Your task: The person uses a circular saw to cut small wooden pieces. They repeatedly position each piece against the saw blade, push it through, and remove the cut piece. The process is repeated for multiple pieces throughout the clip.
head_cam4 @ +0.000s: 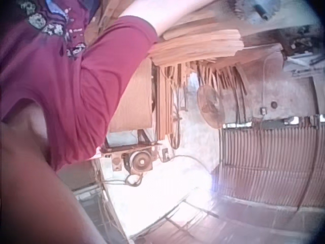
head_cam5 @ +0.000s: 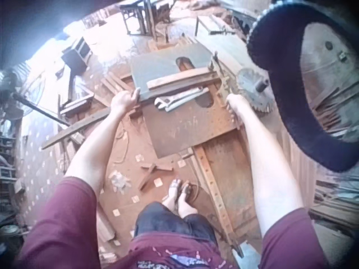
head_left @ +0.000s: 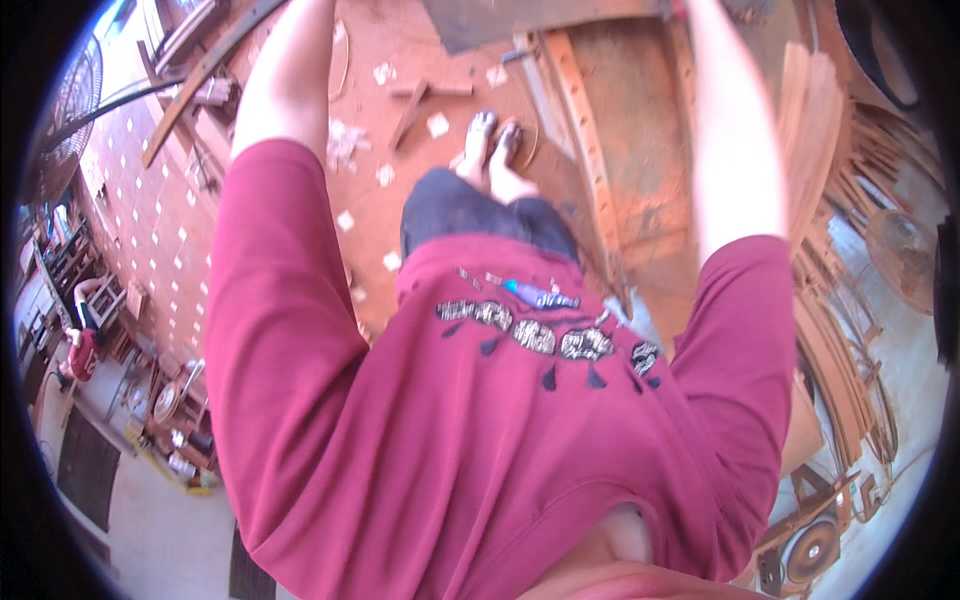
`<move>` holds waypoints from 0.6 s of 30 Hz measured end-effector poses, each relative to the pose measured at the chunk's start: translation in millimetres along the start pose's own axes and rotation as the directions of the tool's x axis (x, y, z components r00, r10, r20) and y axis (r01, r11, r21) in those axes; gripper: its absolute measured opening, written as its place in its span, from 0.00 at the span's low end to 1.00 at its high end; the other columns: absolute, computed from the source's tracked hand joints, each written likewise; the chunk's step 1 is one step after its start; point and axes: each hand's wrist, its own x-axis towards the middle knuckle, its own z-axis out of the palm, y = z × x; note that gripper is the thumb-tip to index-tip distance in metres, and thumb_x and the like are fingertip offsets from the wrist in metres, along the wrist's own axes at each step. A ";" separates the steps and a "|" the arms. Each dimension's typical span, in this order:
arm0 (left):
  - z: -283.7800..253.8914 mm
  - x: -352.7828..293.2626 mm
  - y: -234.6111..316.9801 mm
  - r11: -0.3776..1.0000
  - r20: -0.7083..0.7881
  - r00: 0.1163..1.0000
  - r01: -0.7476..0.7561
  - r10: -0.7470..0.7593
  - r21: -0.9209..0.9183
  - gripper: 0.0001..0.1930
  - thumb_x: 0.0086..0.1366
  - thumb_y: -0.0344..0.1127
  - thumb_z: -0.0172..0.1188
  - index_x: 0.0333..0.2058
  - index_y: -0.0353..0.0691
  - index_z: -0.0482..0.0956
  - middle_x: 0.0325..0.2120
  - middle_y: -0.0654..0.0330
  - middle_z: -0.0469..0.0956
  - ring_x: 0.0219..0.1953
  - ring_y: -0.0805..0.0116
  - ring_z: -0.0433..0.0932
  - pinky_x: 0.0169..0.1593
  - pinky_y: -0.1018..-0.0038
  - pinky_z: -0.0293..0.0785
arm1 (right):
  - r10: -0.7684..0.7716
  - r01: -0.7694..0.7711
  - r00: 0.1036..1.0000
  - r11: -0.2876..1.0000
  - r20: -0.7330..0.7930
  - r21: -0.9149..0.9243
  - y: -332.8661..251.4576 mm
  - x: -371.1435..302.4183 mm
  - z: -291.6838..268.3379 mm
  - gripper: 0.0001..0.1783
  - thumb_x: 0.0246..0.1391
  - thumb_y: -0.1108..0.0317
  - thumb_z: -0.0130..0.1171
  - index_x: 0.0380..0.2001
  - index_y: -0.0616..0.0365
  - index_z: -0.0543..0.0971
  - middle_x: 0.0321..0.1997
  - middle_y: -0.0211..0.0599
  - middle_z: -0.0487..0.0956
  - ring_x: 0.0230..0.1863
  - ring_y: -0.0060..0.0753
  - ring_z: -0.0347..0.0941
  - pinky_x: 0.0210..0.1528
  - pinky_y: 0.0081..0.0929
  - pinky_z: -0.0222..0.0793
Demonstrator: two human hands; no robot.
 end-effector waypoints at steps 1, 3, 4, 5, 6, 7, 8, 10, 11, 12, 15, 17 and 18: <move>1.1 -2.1 -2.5 0.999 0.012 0.999 0.039 -0.039 -0.026 0.40 0.69 0.68 0.38 0.29 0.35 0.86 0.31 0.39 0.82 0.39 0.40 0.82 0.46 0.54 0.76 | -0.034 0.035 0.999 0.999 0.019 -0.032 7.5 12.5 3.3 0.13 0.48 0.58 0.54 0.25 0.57 0.74 0.21 0.40 0.72 0.19 0.42 0.69 0.23 0.48 0.69; 22.2 13.9 -36.1 0.991 0.139 0.989 0.026 -0.045 0.134 0.44 0.67 0.74 0.34 0.34 0.37 0.87 0.36 0.41 0.83 0.42 0.42 0.83 0.51 0.55 0.77 | -0.154 0.156 0.988 0.985 0.031 -0.076 -2.2 14.8 9.2 0.16 0.50 0.56 0.56 0.25 0.59 0.77 0.21 0.38 0.76 0.20 0.38 0.73 0.24 0.42 0.72; 32.0 21.7 -40.1 0.991 0.113 0.987 0.101 -0.111 0.087 0.46 0.68 0.74 0.33 0.34 0.33 0.86 0.35 0.39 0.82 0.43 0.41 0.82 0.51 0.54 0.76 | -0.212 0.213 0.977 0.974 0.016 -0.082 -7.5 2.8 12.4 0.17 0.52 0.55 0.57 0.23 0.60 0.77 0.18 0.31 0.74 0.17 0.28 0.70 0.21 0.32 0.71; 9.6 16.8 -6.2 0.997 0.210 0.975 0.077 -0.072 -0.018 0.47 0.68 0.73 0.32 0.34 0.33 0.86 0.35 0.37 0.82 0.43 0.42 0.82 0.51 0.54 0.76 | -0.176 0.173 0.984 0.981 -0.029 -0.085 -2.8 0.2 5.2 0.17 0.51 0.55 0.57 0.23 0.61 0.77 0.18 0.32 0.75 0.17 0.28 0.72 0.22 0.32 0.72; 13.8 18.9 -12.8 0.995 0.178 0.980 0.083 -0.093 0.061 0.42 0.70 0.70 0.32 0.30 0.41 0.88 0.30 0.49 0.85 0.38 0.49 0.84 0.47 0.58 0.78 | -0.173 0.169 0.984 0.981 -0.035 -0.099 -9.6 -5.4 6.7 0.18 0.51 0.55 0.56 0.22 0.61 0.77 0.18 0.34 0.76 0.18 0.28 0.73 0.22 0.32 0.73; 19.6 20.7 -16.0 0.992 0.123 0.987 0.093 -0.102 0.081 0.43 0.70 0.71 0.32 0.31 0.41 0.88 0.33 0.47 0.85 0.41 0.48 0.84 0.49 0.57 0.77 | -0.177 0.172 0.983 0.980 -0.045 -0.095 -13.4 -11.3 5.1 0.17 0.51 0.56 0.56 0.22 0.61 0.76 0.18 0.33 0.74 0.17 0.28 0.70 0.22 0.33 0.71; 12.7 17.1 -12.7 0.988 0.159 0.978 0.120 -0.135 0.095 0.43 0.70 0.71 0.31 0.34 0.39 0.88 0.36 0.45 0.84 0.44 0.47 0.83 0.51 0.56 0.77 | -0.174 0.170 0.984 0.981 -0.042 -0.094 -16.2 -12.8 9.2 0.16 0.51 0.58 0.56 0.21 0.60 0.76 0.17 0.32 0.72 0.17 0.28 0.68 0.21 0.33 0.69; 10.0 15.1 -9.4 0.992 0.156 0.982 0.091 -0.103 0.084 0.43 0.70 0.70 0.31 0.38 0.37 0.87 0.40 0.43 0.84 0.47 0.46 0.82 0.52 0.55 0.76 | -0.153 0.151 0.988 0.986 -0.033 -0.067 -8.3 -4.4 3.5 0.18 0.50 0.55 0.56 0.22 0.62 0.77 0.18 0.35 0.75 0.17 0.29 0.72 0.21 0.32 0.71; 6.8 7.1 -7.8 0.992 0.141 0.985 0.093 -0.104 0.081 0.43 0.70 0.70 0.31 0.38 0.36 0.87 0.39 0.43 0.84 0.46 0.45 0.82 0.52 0.55 0.76 | -0.161 0.161 0.987 0.986 0.011 -0.032 -4.1 -4.0 3.2 0.19 0.50 0.55 0.58 0.22 0.62 0.78 0.18 0.34 0.74 0.17 0.29 0.70 0.21 0.32 0.70; 4.7 -1.2 -6.5 0.992 0.129 0.986 0.099 -0.108 0.074 0.43 0.70 0.69 0.31 0.37 0.36 0.87 0.38 0.43 0.84 0.46 0.45 0.82 0.52 0.54 0.76 | -0.147 0.147 0.989 0.989 0.010 -0.006 -2.7 -12.6 4.1 0.19 0.49 0.54 0.60 0.23 0.62 0.78 0.17 0.33 0.73 0.16 0.28 0.68 0.19 0.31 0.68; 2.5 -22.7 4.4 0.994 0.154 0.982 0.100 -0.106 0.047 0.42 0.71 0.69 0.33 0.34 0.35 0.87 0.35 0.41 0.84 0.43 0.44 0.83 0.49 0.54 0.77 | -0.132 0.129 0.990 0.990 0.051 0.051 23.2 -26.0 -6.5 0.16 0.50 0.55 0.60 0.22 0.57 0.75 0.16 0.27 0.68 0.15 0.24 0.63 0.20 0.30 0.63; 7.8 -40.1 6.1 0.996 0.122 0.988 0.087 -0.091 0.036 0.41 0.71 0.67 0.34 0.33 0.36 0.87 0.34 0.41 0.84 0.42 0.44 0.83 0.48 0.54 0.78 | -0.138 0.131 0.986 0.988 0.092 0.078 33.2 -37.9 -15.3 0.16 0.50 0.54 0.61 0.23 0.56 0.75 0.16 0.26 0.67 0.15 0.23 0.62 0.19 0.29 0.62; 9.7 -49.3 11.0 0.996 0.116 0.989 0.086 -0.090 0.039 0.41 0.71 0.67 0.34 0.33 0.36 0.87 0.33 0.41 0.84 0.41 0.44 0.84 0.47 0.54 0.78 | -0.106 0.098 0.990 0.992 0.091 0.080 40.0 -42.9 -19.0 0.16 0.49 0.54 0.61 0.23 0.55 0.73 0.16 0.25 0.66 0.15 0.22 0.61 0.19 0.29 0.60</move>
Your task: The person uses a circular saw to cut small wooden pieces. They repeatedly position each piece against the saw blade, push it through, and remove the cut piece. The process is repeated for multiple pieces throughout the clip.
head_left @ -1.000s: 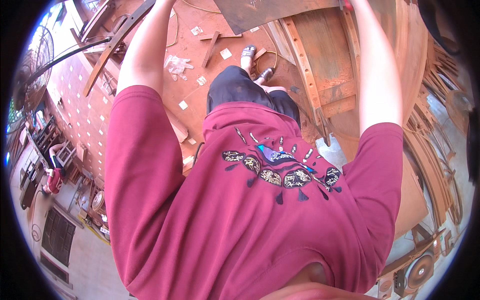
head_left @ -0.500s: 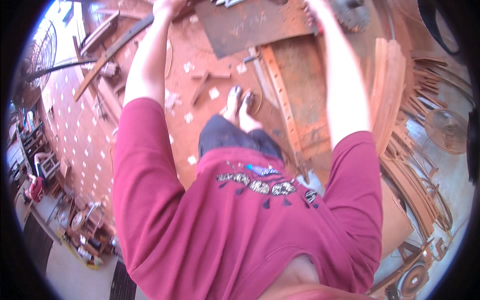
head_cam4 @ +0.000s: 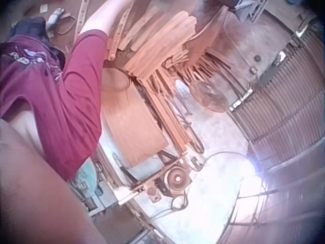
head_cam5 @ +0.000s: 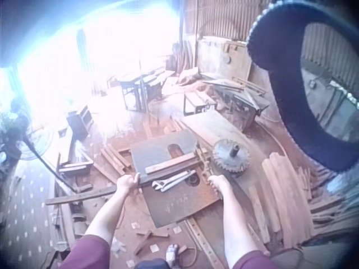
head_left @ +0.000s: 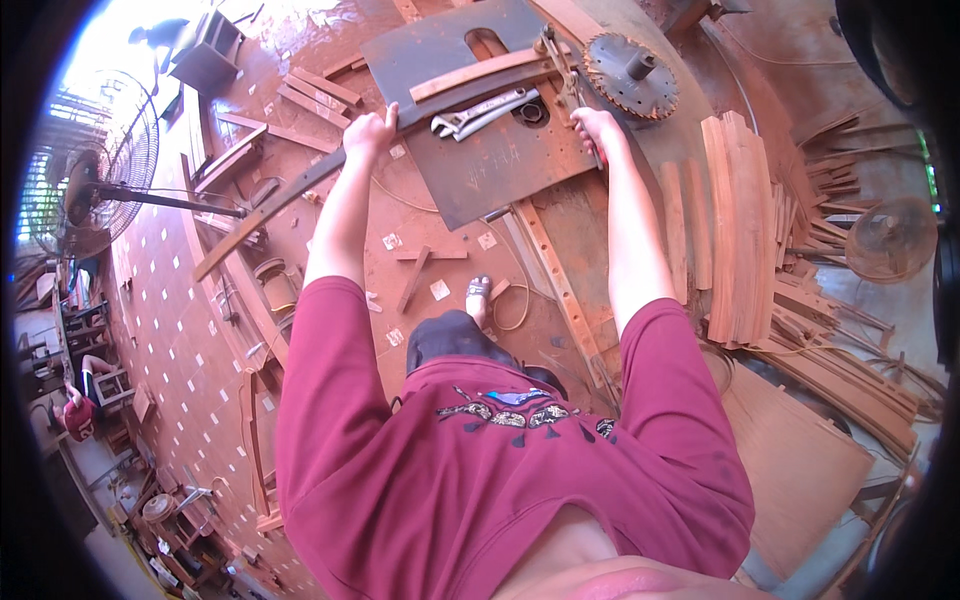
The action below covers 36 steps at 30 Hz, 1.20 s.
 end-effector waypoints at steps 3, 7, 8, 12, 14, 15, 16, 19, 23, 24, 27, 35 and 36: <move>-3.6 -33.8 15.7 1.000 0.018 1.000 -0.012 0.012 -0.013 0.41 0.70 0.67 0.36 0.33 0.35 0.87 0.34 0.41 0.84 0.41 0.45 0.84 0.46 0.55 0.78 | 0.045 -0.046 0.999 0.999 -0.017 -0.006 18.0 -23.8 -13.6 0.15 0.49 0.55 0.61 0.22 0.54 0.72 0.16 0.24 0.66 0.14 0.22 0.60 0.18 0.29 0.60; -2.0 -84.5 26.3 0.999 0.023 0.999 -0.022 0.023 -0.026 0.43 0.70 0.70 0.34 0.33 0.35 0.87 0.33 0.42 0.84 0.39 0.45 0.84 0.45 0.54 0.78 | 0.058 -0.058 0.998 0.998 0.001 0.006 48.9 -55.7 -27.0 0.14 0.50 0.55 0.60 0.22 0.53 0.72 0.15 0.24 0.65 0.14 0.21 0.59 0.18 0.28 0.59; -1.7 -95.6 29.6 0.999 0.030 0.999 -0.018 0.019 -0.028 0.44 0.69 0.72 0.33 0.31 0.35 0.87 0.32 0.42 0.84 0.39 0.45 0.84 0.44 0.54 0.78 | 0.051 -0.051 0.999 0.999 0.008 0.013 56.7 -64.0 -30.6 0.14 0.50 0.55 0.60 0.22 0.52 0.72 0.15 0.23 0.65 0.13 0.21 0.59 0.18 0.27 0.59; 4.9 -145.9 48.3 0.999 0.030 0.999 -0.033 0.033 -0.019 0.46 0.69 0.73 0.31 0.30 0.36 0.87 0.30 0.43 0.84 0.38 0.45 0.84 0.42 0.54 0.79 | 0.028 -0.028 1.000 0.998 0.003 0.054 107.3 -87.3 -52.6 0.15 0.51 0.54 0.61 0.23 0.51 0.71 0.15 0.23 0.65 0.13 0.21 0.58 0.17 0.27 0.56; 8.6 -174.1 55.5 0.995 0.019 0.997 -0.068 0.070 -0.074 0.46 0.69 0.72 0.32 0.29 0.33 0.86 0.30 0.41 0.83 0.38 0.43 0.84 0.42 0.53 0.79 | 0.045 -0.046 0.999 0.997 0.015 0.065 129.8 -102.8 -64.6 0.15 0.51 0.54 0.61 0.22 0.51 0.72 0.15 0.23 0.65 0.13 0.22 0.59 0.17 0.28 0.56; 11.5 -186.3 55.7 0.996 0.002 0.998 -0.065 0.065 -0.056 0.46 0.69 0.72 0.32 0.29 0.33 0.86 0.30 0.41 0.83 0.38 0.43 0.84 0.41 0.53 0.79 | 0.065 -0.065 0.998 0.996 0.005 0.056 137.1 -112.9 -67.0 0.15 0.50 0.54 0.61 0.22 0.51 0.72 0.15 0.23 0.65 0.13 0.22 0.59 0.17 0.28 0.56; 14.5 -202.1 60.8 0.997 -0.008 0.998 -0.070 0.069 -0.042 0.45 0.69 0.72 0.33 0.29 0.33 0.86 0.30 0.41 0.83 0.38 0.43 0.83 0.41 0.53 0.79 | 0.063 -0.062 0.998 0.996 -0.011 0.058 148.2 -120.9 -71.5 0.15 0.49 0.54 0.61 0.22 0.52 0.72 0.14 0.23 0.65 0.12 0.23 0.59 0.17 0.29 0.56; 19.2 -246.2 63.4 0.997 -0.035 0.999 -0.038 0.036 -0.067 0.44 0.68 0.72 0.35 0.26 0.35 0.87 0.26 0.44 0.83 0.34 0.45 0.84 0.39 0.55 0.80 | 0.052 -0.052 0.998 0.999 -0.047 0.016 168.8 -143.9 -75.9 0.14 0.49 0.54 0.61 0.23 0.52 0.72 0.14 0.24 0.64 0.13 0.23 0.59 0.17 0.30 0.57; 18.8 -289.3 88.3 0.990 -0.066 0.994 -0.089 0.082 -0.108 0.42 0.69 0.70 0.36 0.24 0.38 0.86 0.25 0.46 0.83 0.33 0.46 0.85 0.37 0.54 0.80 | 0.069 -0.069 0.996 0.998 -0.063 0.013 214.3 -165.2 -105.9 0.14 0.48 0.54 0.60 0.21 0.49 0.72 0.13 0.24 0.64 0.13 0.25 0.60 0.16 0.30 0.57; 25.2 -297.6 86.3 0.990 -0.063 0.995 -0.085 0.078 -0.109 0.42 0.69 0.70 0.36 0.24 0.38 0.86 0.25 0.46 0.83 0.33 0.47 0.85 0.37 0.54 0.80 | 0.068 -0.068 0.996 0.998 -0.061 0.006 219.1 -172.4 -106.0 0.13 0.48 0.54 0.60 0.21 0.49 0.72 0.13 0.23 0.64 0.12 0.24 0.59 0.16 0.30 0.57; 25.1 -319.9 96.0 0.989 -0.004 0.997 -0.082 0.082 -0.121 0.44 0.69 0.71 0.35 0.25 0.34 0.86 0.27 0.43 0.83 0.35 0.44 0.84 0.40 0.53 0.79 | 0.077 -0.077 0.994 0.997 -0.076 0.004 232.7 -187.6 -115.7 0.13 0.49 0.55 0.59 0.20 0.50 0.73 0.15 0.25 0.68 0.13 0.24 0.62 0.17 0.30 0.60; 24.6 -318.0 93.4 0.983 0.011 0.996 -0.088 0.090 -0.160 0.43 0.69 0.69 0.38 0.24 0.32 0.85 0.28 0.41 0.83 0.36 0.43 0.83 0.42 0.53 0.78 | 0.057 -0.065 0.990 0.997 -0.131 -0.052 221.6 -201.6 -111.3 0.12 0.47 0.60 0.57 0.19 0.57 0.74 0.15 0.31 0.70 0.13 0.29 0.65 0.18 0.33 0.63; 24.9 -315.1 93.7 0.984 0.009 0.996 -0.086 0.088 -0.155 0.43 0.69 0.69 0.38 0.24 0.32 0.85 0.28 0.41 0.83 0.37 0.43 0.83 0.43 0.53 0.78 | 0.054 -0.061 0.990 0.997 -0.128 -0.051 220.8 -199.1 -110.9 0.12 0.47 0.60 0.56 0.19 0.57 0.74 0.15 0.31 0.70 0.13 0.29 0.65 0.18 0.33 0.63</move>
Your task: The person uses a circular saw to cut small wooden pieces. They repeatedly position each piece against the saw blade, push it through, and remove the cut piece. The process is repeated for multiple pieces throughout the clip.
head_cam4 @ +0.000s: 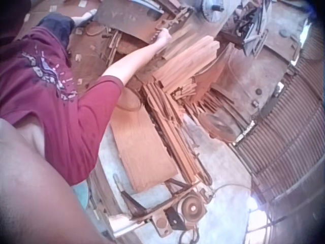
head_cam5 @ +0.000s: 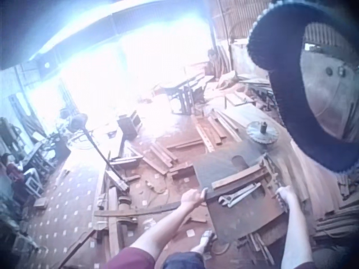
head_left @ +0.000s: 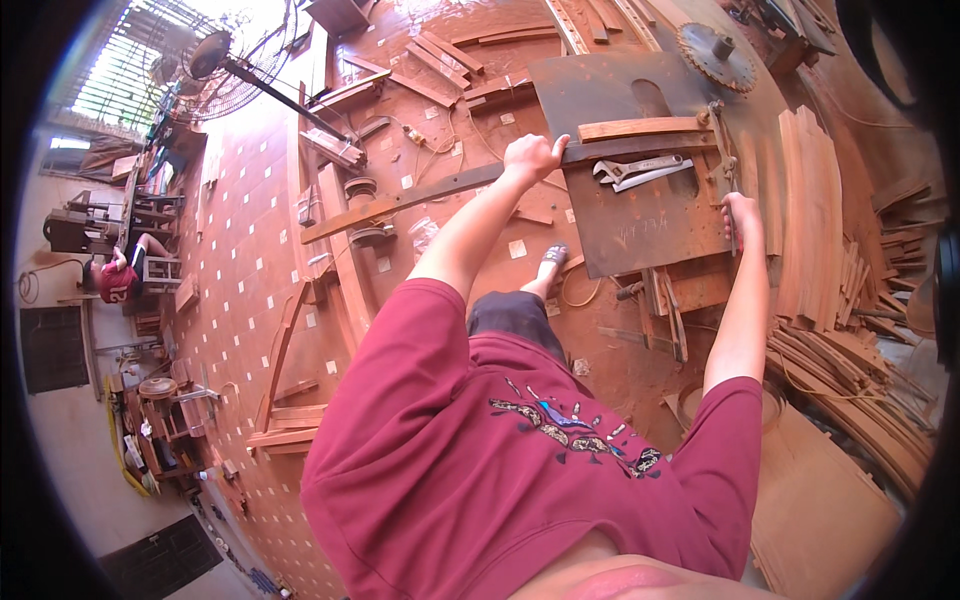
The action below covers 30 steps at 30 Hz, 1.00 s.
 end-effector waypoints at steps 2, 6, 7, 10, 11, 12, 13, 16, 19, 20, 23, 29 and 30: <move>-1.2 10.6 -3.2 1.000 -0.004 1.000 0.005 -0.005 0.011 0.43 0.69 0.69 0.38 0.25 0.32 0.85 0.29 0.40 0.83 0.37 0.43 0.83 0.43 0.53 0.78 | -0.020 0.020 1.000 1.000 0.003 0.000 -4.3 7.7 4.9 0.12 0.47 0.60 0.56 0.20 0.57 0.74 0.15 0.31 0.70 0.14 0.29 0.65 0.18 0.33 0.63; -5.4 42.5 -16.0 0.996 -0.028 0.998 0.060 -0.059 0.068 0.43 0.69 0.70 0.37 0.28 0.33 0.86 0.30 0.41 0.83 0.38 0.43 0.84 0.42 0.53 0.79 | -0.058 0.058 0.998 0.998 0.006 -0.007 -31.8 28.6 24.8 0.12 0.47 0.61 0.56 0.20 0.58 0.74 0.15 0.32 0.70 0.14 0.30 0.66 0.18 0.33 0.64; -5.4 53.5 -20.0 0.995 -0.032 0.997 0.070 -0.068 0.074 0.43 0.69 0.70 0.37 0.28 0.34 0.86 0.30 0.41 0.83 0.37 0.43 0.84 0.42 0.53 0.79 | -0.056 0.056 0.998 0.998 0.001 -0.012 -41.1 35.4 28.6 0.12 0.46 0.61 0.56 0.19 0.59 0.75 0.14 0.33 0.71 0.14 0.31 0.67 0.18 0.34 0.65; -12.0 92.4 -31.8 0.993 -0.040 0.995 0.089 -0.086 0.083 0.43 0.69 0.71 0.37 0.27 0.34 0.86 0.29 0.42 0.83 0.37 0.44 0.84 0.42 0.54 0.79 | -0.066 0.065 0.997 0.996 -0.031 -0.053 -75.6 55.9 40.8 0.12 0.45 0.61 0.56 0.21 0.61 0.78 0.16 0.35 0.74 0.15 0.32 0.71 0.20 0.35 0.70; -17.4 107.1 -36.2 0.992 -0.034 0.996 0.090 -0.087 0.085 0.43 0.69 0.71 0.36 0.27 0.34 0.86 0.29 0.43 0.83 0.37 0.44 0.84 0.42 0.54 0.79 | -0.076 0.073 0.996 0.995 -0.045 -0.074 -88.9 63.2 46.3 0.12 0.45 0.62 0.56 0.21 0.60 0.78 0.16 0.35 0.75 0.16 0.31 0.71 0.21 0.34 0.70; -20.8 113.1 -44.4 0.990 -0.034 0.993 0.111 -0.109 0.084 0.43 0.69 0.71 0.36 0.27 0.35 0.86 0.30 0.43 0.84 0.37 0.44 0.84 0.42 0.54 0.79 | -0.097 0.092 0.994 0.990 -0.043 -0.106 -102.7 69.9 55.3 0.12 0.45 0.62 0.57 0.22 0.60 0.79 0.16 0.35 0.75 0.16 0.30 0.71 0.21 0.34 0.70; -22.0 125.3 -47.3 0.988 -0.030 0.993 0.112 -0.110 0.102 0.43 0.69 0.70 0.36 0.28 0.35 0.86 0.30 0.43 0.84 0.38 0.45 0.84 0.42 0.54 0.79 | -0.119 0.109 0.990 0.987 -0.077 -0.119 -108.8 79.3 59.3 0.13 0.44 0.60 0.57 0.21 0.61 0.78 0.17 0.36 0.76 0.17 0.34 0.71 0.24 0.35 0.69; -25.2 177.0 -44.4 0.988 -0.048 0.995 0.092 -0.086 0.122 0.43 0.69 0.71 0.35 0.30 0.35 0.87 0.32 0.43 0.84 0.39 0.43 0.84 0.44 0.53 0.78 | -0.224 0.137 0.943 0.935 -0.245 -0.326 -116.2 142.8 64.8 0.21 0.42 0.55 0.58 0.31 0.62 0.83 0.30 0.48 0.82 0.32 0.45 0.79 0.40 0.39 0.74; -23.4 212.7 -70.2 0.985 -0.042 0.994 0.107 -0.103 0.135 0.42 0.69 0.70 0.35 0.32 0.37 0.87 0.35 0.43 0.84 0.42 0.45 0.83 0.47 0.53 0.78 | -0.213 0.086 0.943 0.898 -0.256 -0.432 -158.1 144.6 82.5 0.29 0.41 0.50 0.58 0.43 0.60 0.85 0.48 0.57 0.82 0.54 0.52 0.79 0.58 0.41 0.71; -24.0 223.3 -81.4 0.984 -0.025 0.992 0.127 -0.125 0.123 0.42 0.69 0.70 0.34 0.32 0.37 0.87 0.35 0.42 0.84 0.42 0.44 0.83 0.47 0.53 0.78 | -0.172 0.050 0.952 0.903 -0.253 -0.426 -173.5 141.2 89.5 0.30 0.41 0.50 0.58 0.46 0.58 0.84 0.53 0.58 0.80 0.58 0.53 0.76 0.61 0.43 0.69; -34.4 245.2 -90.3 0.979 -0.056 0.990 0.137 -0.130 0.153 0.43 0.70 0.70 0.33 0.31 0.36 0.87 0.34 0.42 0.84 0.42 0.44 0.83 0.47 0.53 0.78 | -0.153 0.046 0.959 0.915 -0.240 -0.400 -217.2 124.6 100.0 0.30 0.43 0.51 0.58 0.49 0.56 0.83 0.58 0.52 0.78 0.61 0.50 0.75 0.62 0.43 0.69; -43.3 300.9 -93.9 0.982 -0.038 0.992 0.122 -0.118 0.146 0.42 0.70 0.69 0.34 0.32 0.36 0.87 0.34 0.41 0.84 0.42 0.43 0.83 0.47 0.54 0.78 | -0.146 0.054 0.966 0.922 -0.215 -0.385 -254.6 146.2 109.1 0.29 0.46 0.52 0.57 0.49 0.58 0.83 0.56 0.50 0.80 0.58 0.49 0.76 0.60 0.41 0.72; -44.8 307.8 -96.6 0.981 -0.037 0.992 0.127 -0.123 0.143 0.42 0.70 0.69 0.34 0.32 0.36 0.87 0.34 0.41 0.84 0.42 0.43 0.83 0.47 0.54 0.78 | -0.152 0.054 0.963 0.918 -0.222 -0.393 -259.9 152.4 113.3 0.29 0.47 0.52 0.57 0.48 0.58 0.83 0.56 0.50 0.80 0.58 0.49 0.76 0.60 0.41 0.72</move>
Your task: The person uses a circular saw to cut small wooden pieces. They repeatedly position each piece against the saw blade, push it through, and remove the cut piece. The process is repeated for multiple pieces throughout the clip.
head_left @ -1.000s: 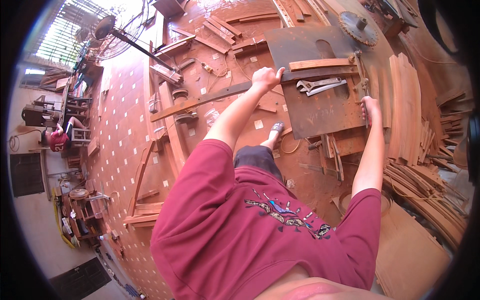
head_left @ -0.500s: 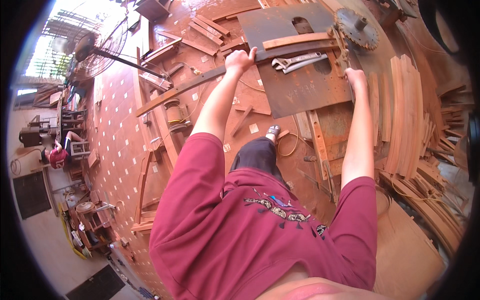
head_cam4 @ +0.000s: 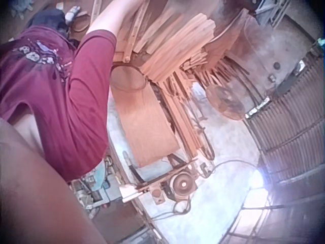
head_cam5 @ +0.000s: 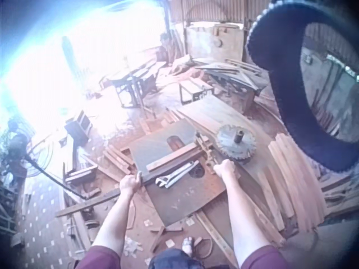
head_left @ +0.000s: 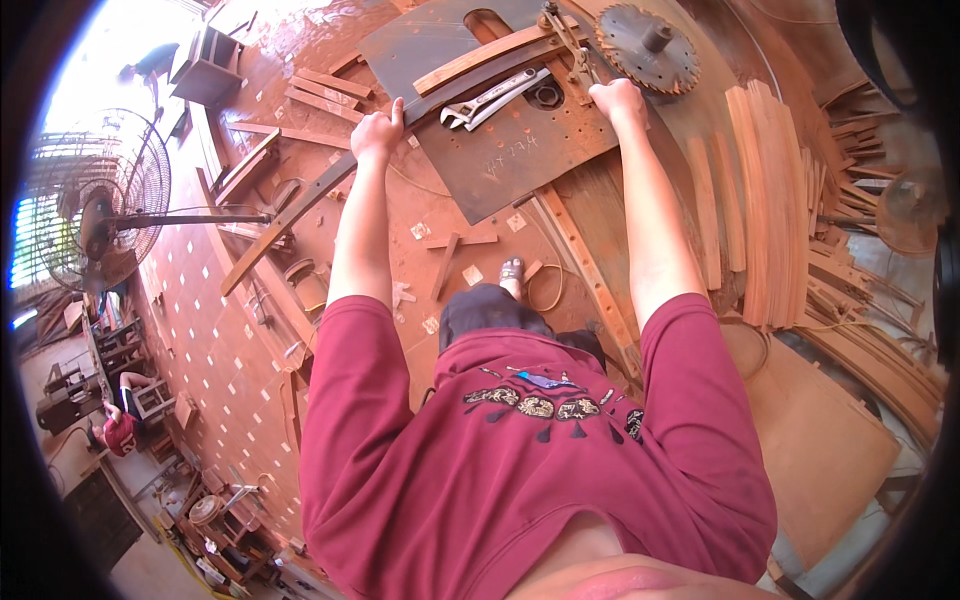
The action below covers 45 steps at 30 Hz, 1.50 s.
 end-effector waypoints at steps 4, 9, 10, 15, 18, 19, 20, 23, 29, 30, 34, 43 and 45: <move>-1.9 25.2 -8.6 1.000 0.006 1.000 0.013 -0.013 0.003 0.41 0.70 0.68 0.35 0.33 0.37 0.88 0.35 0.42 0.84 0.43 0.43 0.83 0.48 0.55 0.78 | -0.022 0.021 1.000 0.999 -0.014 -0.025 -24.8 13.8 6.2 0.28 0.47 0.52 0.56 0.48 0.58 0.83 0.55 0.50 0.80 0.58 0.49 0.77 0.60 0.40 0.72; -9.8 45.6 -10.6 1.000 -0.001 1.000 0.005 -0.005 0.013 0.39 0.70 0.67 0.35 0.33 0.41 0.88 0.35 0.44 0.84 0.43 0.45 0.83 0.48 0.54 0.78 | -0.025 0.023 0.999 0.997 -0.022 -0.073 -45.2 28.6 12.4 0.26 0.45 0.54 0.55 0.47 0.51 0.84 0.55 0.46 0.81 0.58 0.49 0.77 0.60 0.44 0.71; -10.0 50.3 -13.6 1.000 0.005 1.000 0.001 -0.001 0.018 0.39 0.70 0.67 0.35 0.32 0.42 0.88 0.34 0.44 0.84 0.42 0.45 0.83 0.48 0.54 0.78 | -0.033 0.032 0.999 0.996 -0.020 -0.082 -49.7 30.6 13.8 0.26 0.45 0.54 0.55 0.47 0.50 0.84 0.54 0.45 0.81 0.57 0.49 0.77 0.60 0.44 0.71; -7.9 57.0 -15.2 1.000 -0.021 1.000 0.008 -0.008 0.014 0.39 0.70 0.67 0.36 0.31 0.40 0.88 0.34 0.43 0.84 0.42 0.44 0.83 0.48 0.53 0.78 | -0.087 0.080 0.994 0.992 -0.063 -0.099 -53.3 30.0 13.3 0.26 0.44 0.55 0.57 0.45 0.59 0.84 0.50 0.51 0.83 0.54 0.50 0.79 0.57 0.40 0.74; -5.7 57.3 -16.4 1.000 -0.034 0.999 -0.006 0.006 0.015 0.39 0.71 0.67 0.36 0.31 0.39 0.88 0.35 0.42 0.84 0.41 0.44 0.83 0.48 0.53 0.78 | -0.059 0.053 0.996 0.994 -0.062 -0.096 -52.4 30.0 14.6 0.23 0.43 0.56 0.56 0.42 0.51 0.85 0.50 0.46 0.83 0.53 0.48 0.79 0.57 0.40 0.73; -6.8 58.0 -14.4 1.000 -0.022 1.000 -0.019 0.019 0.010 0.40 0.71 0.67 0.35 0.31 0.39 0.88 0.34 0.42 0.84 0.41 0.45 0.83 0.48 0.53 0.78 | -0.089 0.083 0.994 0.992 -0.058 -0.093 -50.5 31.8 13.0 0.23 0.43 0.56 0.56 0.43 0.51 0.85 0.50 0.47 0.83 0.53 0.48 0.79 0.57 0.40 0.74; -8.2 59.6 -11.6 0.999 -0.008 0.999 -0.034 0.034 0.005 0.40 0.71 0.67 0.35 0.31 0.39 0.88 0.34 0.42 0.84 0.41 0.45 0.83 0.48 0.53 0.78 | -0.118 0.112 0.992 0.990 -0.055 -0.090 -48.7 33.0 12.1 0.23 0.43 0.57 0.56 0.43 0.51 0.85 0.49 0.47 0.83 0.52 0.47 0.80 0.57 0.39 0.74; -4.6 60.8 -14.8 0.999 -0.014 0.999 -0.034 0.034 0.019 0.40 0.71 0.67 0.34 0.31 0.40 0.88 0.34 0.43 0.84 0.42 0.45 0.83 0.48 0.54 0.78 | -0.237 0.218 0.967 0.959 -0.091 -0.182 -44.1 32.9 18.0 0.21 0.46 0.58 0.55 0.43 0.52 0.83 0.46 0.48 0.84 0.50 0.47 0.81 0.54 0.42 0.76; -1.8 61.5 -20.6 0.999 -0.039 0.998 -0.050 0.050 0.003 0.41 0.71 0.67 0.33 0.31 0.35 0.87 0.34 0.42 0.84 0.42 0.43 0.83 0.48 0.53 0.77 | -0.328 0.266 0.930 0.912 -0.168 -0.312 -40.9 13.3 33.0 0.19 0.58 0.58 0.49 0.46 0.58 0.75 0.43 0.52 0.84 0.47 0.53 0.82 0.50 0.47 0.77; -2.4 58.5 -19.6 0.999 -0.036 0.998 -0.045 0.045 0.006 0.41 0.71 0.67 0.34 0.31 0.35 0.87 0.34 0.41 0.84 0.42 0.43 0.83 0.48 0.52 0.77 | -0.343 0.279 0.923 0.909 -0.176 -0.309 -37.3 11.9 33.7 0.19 0.58 0.58 0.49 0.46 0.58 0.74 0.42 0.52 0.84 0.46 0.53 0.82 0.49 0.47 0.78; -1.5 33.0 -14.2 0.999 -0.036 0.999 -0.040 0.040 -0.008 0.41 0.71 0.67 0.34 0.31 0.36 0.87 0.34 0.41 0.84 0.41 0.43 0.83 0.47 0.52 0.78 | -0.349 0.264 0.913 0.899 -0.209 -0.348 -21.6 -2.7 31.0 0.19 0.58 0.57 0.49 0.46 0.60 0.74 0.40 0.52 0.85 0.43 0.53 0.83 0.47 0.47 0.79; -1.2 -45.8 5.5 0.998 -0.014 0.999 -0.051 0.051 -0.040 0.43 0.71 0.68 0.33 0.29 0.35 0.87 0.32 0.39 0.83 0.41 0.42 0.83 0.48 0.51 0.77 | -0.343 0.223 0.899 0.893 -0.272 -0.390 34.9 -43.0 20.4 0.16 0.55 0.63 0.51 0.42 0.61 0.79 0.40 0.51 0.85 0.42 0.50 0.84 0.46 0.44 0.80; 0.8 -62.0 8.9 0.997 -0.047 0.996 -0.073 0.073 -0.007 0.41 0.70 0.67 0.35 0.28 0.37 0.87 0.29 0.42 0.84 0.37 0.43 0.84 0.42 0.53 0.79 | -0.346 0.217 0.895 0.888 -0.279 -0.404 50.9 -51.4 19.5 0.16 0.55 0.64 0.51 0.41 0.61 0.80 0.39 0.51 0.85 0.42 0.49 0.84 0.45 0.43 0.80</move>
